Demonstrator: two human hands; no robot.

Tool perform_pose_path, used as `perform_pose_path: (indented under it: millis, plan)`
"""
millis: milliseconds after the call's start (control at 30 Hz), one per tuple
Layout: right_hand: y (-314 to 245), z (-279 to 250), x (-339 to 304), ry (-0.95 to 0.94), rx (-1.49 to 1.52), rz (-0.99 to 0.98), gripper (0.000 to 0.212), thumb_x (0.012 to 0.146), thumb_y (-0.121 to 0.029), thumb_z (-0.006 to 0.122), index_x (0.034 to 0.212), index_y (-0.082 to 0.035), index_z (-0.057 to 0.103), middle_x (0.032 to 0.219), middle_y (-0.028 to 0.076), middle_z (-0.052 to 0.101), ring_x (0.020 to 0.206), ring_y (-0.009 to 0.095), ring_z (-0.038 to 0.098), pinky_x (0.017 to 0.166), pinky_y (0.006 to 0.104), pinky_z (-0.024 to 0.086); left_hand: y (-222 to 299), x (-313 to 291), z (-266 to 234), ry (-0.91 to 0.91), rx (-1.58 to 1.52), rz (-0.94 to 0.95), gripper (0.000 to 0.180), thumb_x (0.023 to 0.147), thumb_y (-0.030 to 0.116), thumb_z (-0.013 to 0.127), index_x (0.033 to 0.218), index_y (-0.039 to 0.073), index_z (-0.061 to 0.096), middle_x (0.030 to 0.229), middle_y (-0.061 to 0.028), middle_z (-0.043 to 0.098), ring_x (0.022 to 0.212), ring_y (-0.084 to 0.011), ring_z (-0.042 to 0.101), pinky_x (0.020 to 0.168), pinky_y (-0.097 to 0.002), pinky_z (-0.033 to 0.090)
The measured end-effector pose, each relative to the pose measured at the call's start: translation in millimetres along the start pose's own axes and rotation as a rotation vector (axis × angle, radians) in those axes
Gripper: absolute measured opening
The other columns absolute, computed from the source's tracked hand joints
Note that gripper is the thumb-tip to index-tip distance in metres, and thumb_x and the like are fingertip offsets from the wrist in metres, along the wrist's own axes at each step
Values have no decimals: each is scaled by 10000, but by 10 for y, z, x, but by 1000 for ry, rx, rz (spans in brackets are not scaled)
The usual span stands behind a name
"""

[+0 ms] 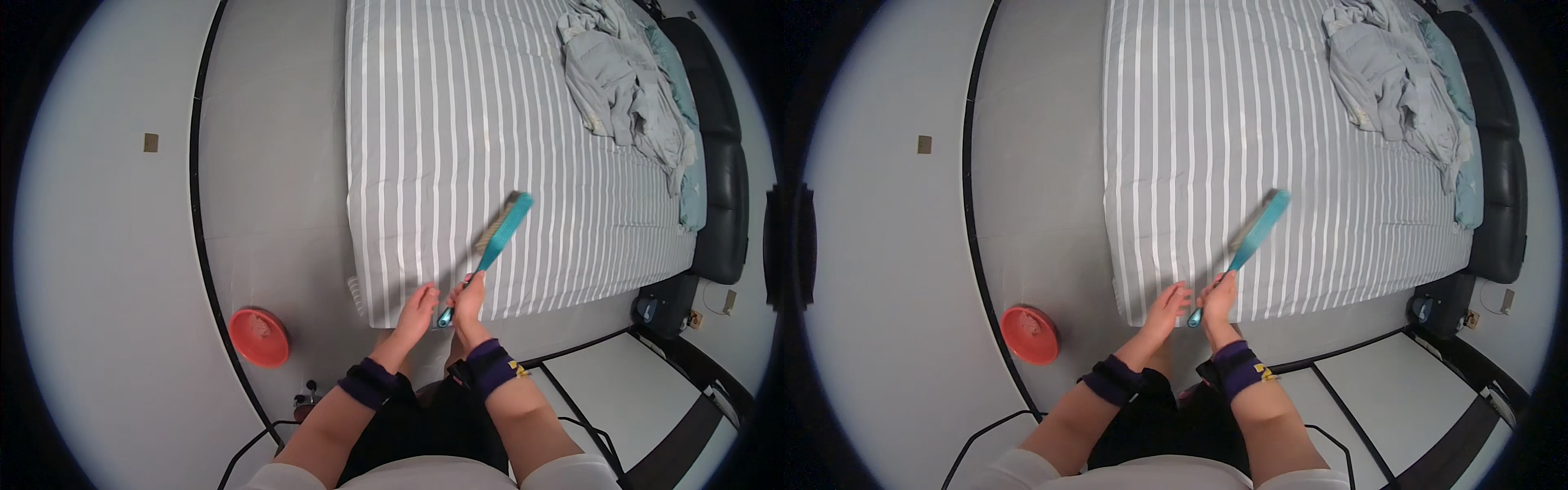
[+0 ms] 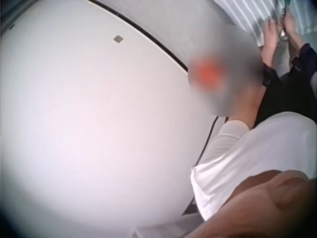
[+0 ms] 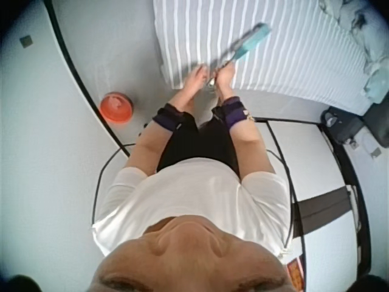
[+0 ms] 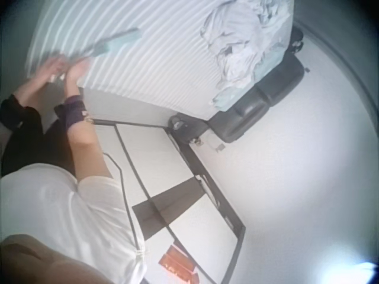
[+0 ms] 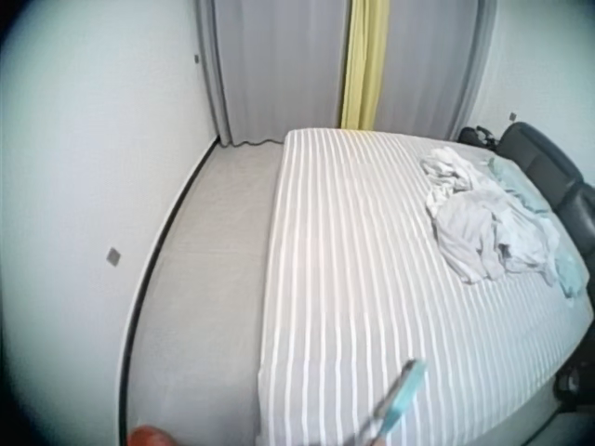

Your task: The person uses a brush to sweep the surface of a striped mattress and a pillow, then folds a floral-patterned duvet by bringing the edges together and flattening the fabric on the bed.

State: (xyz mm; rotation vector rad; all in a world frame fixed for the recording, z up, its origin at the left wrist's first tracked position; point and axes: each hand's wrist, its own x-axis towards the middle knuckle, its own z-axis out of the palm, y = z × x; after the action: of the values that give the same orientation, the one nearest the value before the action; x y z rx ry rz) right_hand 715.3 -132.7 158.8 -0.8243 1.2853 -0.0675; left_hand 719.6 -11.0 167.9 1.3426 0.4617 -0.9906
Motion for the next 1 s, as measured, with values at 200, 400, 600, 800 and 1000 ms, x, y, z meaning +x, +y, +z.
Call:
perform_pose_path:
  millis: [200, 400, 600, 800, 1000]
  plan:
    - [958, 599, -290, -839, -1151, -857, 238, 912, -222, 386, 934, -39, 536, 713, 136, 581, 665, 288, 604, 575, 384, 481, -29, -73, -744, 366, -7, 197, 387, 945, 370, 397, 998, 30, 576, 832, -76, 600, 776, -178, 579, 694, -297, 457]
    - [330, 772, -705, -849, -675, 214, 273, 941, -295, 404, 978, -57, 532, 738, 94, 566, 584, 198, 570, 505, 335, 464, 739, -231, -750, 301, -86, -12, 338, 934, 336, 416, 921, 51, 596, 741, -61, 579, 653, -150, 553, 586, -288, 441]
    - [-670, -561, -85, -522, -347, 153, 357, 959, -362, 377, 858, -58, 535, 648, 11, 492, 519, 90, 477, 437, 239, 365, 472, 505, 823, -128, 337, 156, 292, 963, 272, 383, 1009, 55, 573, 843, -70, 608, 731, -123, 560, 649, -282, 453]
    - [-1853, -1418, 1080, 94, 199, -154, 408, 946, -434, 367, 681, -127, 405, 503, -25, 348, 392, 98, 329, 367, 255, 282, 943, 702, 2226, -417, 637, 429, 372, 921, 261, 468, 1202, 18, 489, 1002, -112, 597, 882, -193, 576, 768, -293, 453]
    - [-2364, -616, 2222, -113, 204, -9, 398, 946, -495, 303, 781, -141, 377, 491, -48, 278, 364, 93, 251, 331, 244, 209, 833, 1233, 1827, -163, 399, 229, 390, 905, 290, 493, 1225, 67, 487, 1043, -135, 608, 926, -234, 591, 794, -333, 458]
